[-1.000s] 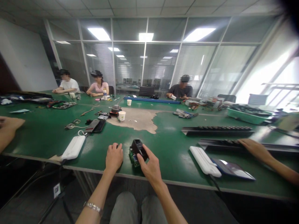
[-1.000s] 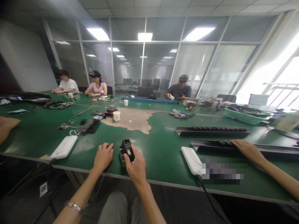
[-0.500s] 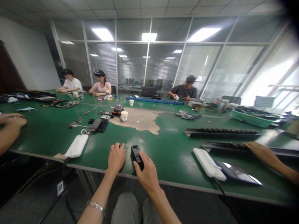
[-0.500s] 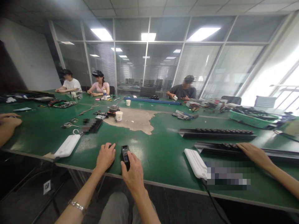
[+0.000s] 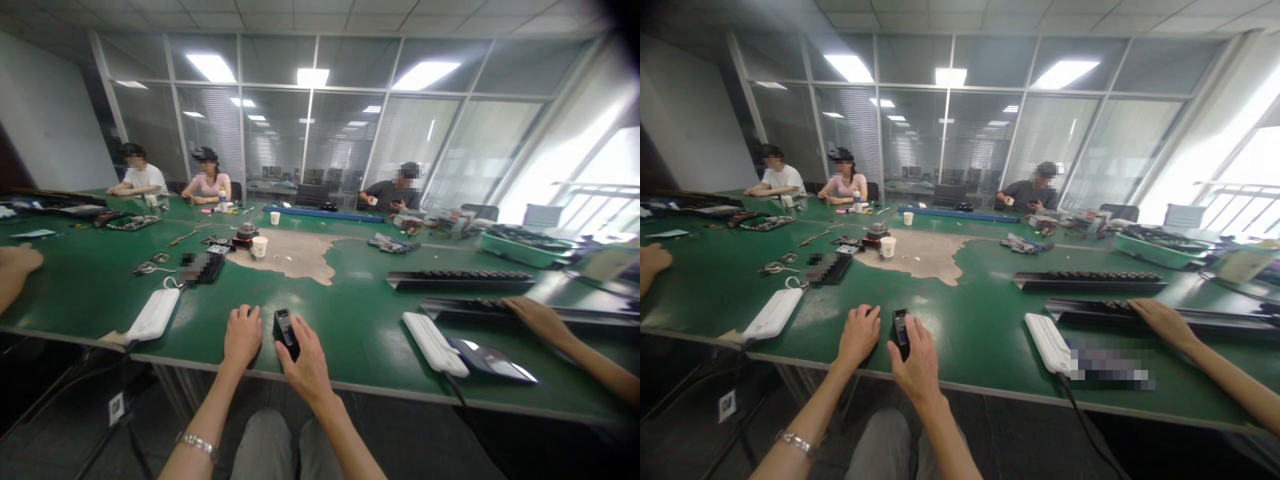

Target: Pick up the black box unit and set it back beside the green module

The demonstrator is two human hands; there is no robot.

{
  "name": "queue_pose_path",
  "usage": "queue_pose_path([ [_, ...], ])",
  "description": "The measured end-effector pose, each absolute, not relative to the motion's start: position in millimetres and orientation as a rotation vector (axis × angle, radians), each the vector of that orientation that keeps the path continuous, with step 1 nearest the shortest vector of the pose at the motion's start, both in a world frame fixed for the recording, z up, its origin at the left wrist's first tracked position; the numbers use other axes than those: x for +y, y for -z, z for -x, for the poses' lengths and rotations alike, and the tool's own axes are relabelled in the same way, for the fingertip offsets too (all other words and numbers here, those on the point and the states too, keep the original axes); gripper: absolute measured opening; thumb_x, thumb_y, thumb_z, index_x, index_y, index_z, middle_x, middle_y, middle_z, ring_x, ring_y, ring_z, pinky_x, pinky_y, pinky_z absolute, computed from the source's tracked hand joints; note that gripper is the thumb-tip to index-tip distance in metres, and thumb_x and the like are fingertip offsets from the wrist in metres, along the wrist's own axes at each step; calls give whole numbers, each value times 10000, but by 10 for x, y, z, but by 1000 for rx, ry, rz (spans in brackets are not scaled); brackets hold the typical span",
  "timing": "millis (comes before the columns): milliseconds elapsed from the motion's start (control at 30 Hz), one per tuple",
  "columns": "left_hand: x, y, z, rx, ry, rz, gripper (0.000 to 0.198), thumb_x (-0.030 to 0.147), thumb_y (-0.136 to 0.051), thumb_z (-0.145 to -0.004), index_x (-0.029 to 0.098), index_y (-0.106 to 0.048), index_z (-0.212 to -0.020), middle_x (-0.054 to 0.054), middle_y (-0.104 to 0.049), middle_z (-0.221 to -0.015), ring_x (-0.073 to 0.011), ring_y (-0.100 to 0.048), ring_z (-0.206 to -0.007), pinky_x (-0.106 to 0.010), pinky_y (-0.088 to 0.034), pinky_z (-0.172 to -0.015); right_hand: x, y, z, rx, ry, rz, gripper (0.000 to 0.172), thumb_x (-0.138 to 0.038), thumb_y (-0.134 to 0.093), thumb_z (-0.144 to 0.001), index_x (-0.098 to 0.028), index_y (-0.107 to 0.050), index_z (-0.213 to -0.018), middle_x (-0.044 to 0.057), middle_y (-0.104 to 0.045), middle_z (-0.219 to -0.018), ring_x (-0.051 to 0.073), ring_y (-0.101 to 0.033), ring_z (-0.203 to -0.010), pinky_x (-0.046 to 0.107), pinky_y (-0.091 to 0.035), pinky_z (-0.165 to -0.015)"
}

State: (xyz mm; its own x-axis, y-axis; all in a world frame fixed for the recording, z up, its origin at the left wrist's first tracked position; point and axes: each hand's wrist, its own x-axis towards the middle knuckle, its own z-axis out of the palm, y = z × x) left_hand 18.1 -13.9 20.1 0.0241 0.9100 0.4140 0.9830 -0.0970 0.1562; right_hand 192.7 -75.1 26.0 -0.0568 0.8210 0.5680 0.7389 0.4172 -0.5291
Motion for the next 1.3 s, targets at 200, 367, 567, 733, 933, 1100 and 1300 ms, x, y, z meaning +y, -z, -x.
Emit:
queue_pose_path([
  [200,-130,-177,-175,-1958,599,2099,369,288,-437,-970,234,-607,-1293,-112,-546,-1211,-248,-467,-1049,-378,-423,-917,-739,-213,-1884,-1779,-129,1348,485,-293,-544,-909,-193,-545,-1383,125,-610,-1328,264,-567,-1223,444,-464,-1050],
  [367,-121,-170,-174,-1964,595,2092,370,288,-432,-970,240,-606,-1294,-107,-551,-1212,-246,-467,-1044,-377,-423,-924,-691,-438,-1877,-1691,-158,1314,468,-331,-561,-907,-176,-576,-1348,127,-633,-1296,265,-587,-1196,436,-470,-1039],
  [567,-124,-178,-177,-1980,612,2094,362,291,-439,-967,244,-611,-1282,-108,-543,-1202,-248,-461,-1062,-376,-421,-923,-530,-586,-2136,-1468,-181,1316,489,-394,-569,-894,-165,-597,-1325,134,-643,-1290,264,-605,-1189,436,-461,-1048],
  [733,-125,-182,-177,-1984,611,2097,364,289,-443,-966,244,-610,-1287,-107,-545,-1200,-248,-459,-1048,-377,-426,-910,-474,-326,-2380,-1467,-183,1397,516,-342,-591,-841,-147,-598,-1319,136,-641,-1293,270,-601,-1198,457,-444,-1070],
  [933,-133,-196,-182,-1975,612,2107,373,276,-438,-963,233,-612,-1289,-112,-546,-1204,-247,-461,-1056,-380,-425,-921,-487,-95,-2430,-1519,-139,1379,497,-311,-564,-854,-142,-589,-1321,145,-641,-1283,268,-600,-1198,465,-452,-1065],
  [1100,-133,-208,-185,-1998,608,2112,374,269,-446,-956,236,-617,-1287,-109,-548,-1209,-244,-462,-1051,-387,-422,-929,-503,-23,-2396,-1561,-74,1411,534,-326,-586,-851,-150,-563,-1355,168,-584,-1353,299,-530,-1277,501,-429,-1077],
  [1300,-130,-199,-184,-1977,613,2112,374,285,-432,-970,241,-613,-1294,-108,-543,-1199,-243,-465,-1052,-371,-422,-919,-540,-26,-2398,-1549,-38,1436,581,-391,-536,-903,-138,-489,-1423,175,-481,-1458,299,-432,-1361,508,-376,-1115],
])
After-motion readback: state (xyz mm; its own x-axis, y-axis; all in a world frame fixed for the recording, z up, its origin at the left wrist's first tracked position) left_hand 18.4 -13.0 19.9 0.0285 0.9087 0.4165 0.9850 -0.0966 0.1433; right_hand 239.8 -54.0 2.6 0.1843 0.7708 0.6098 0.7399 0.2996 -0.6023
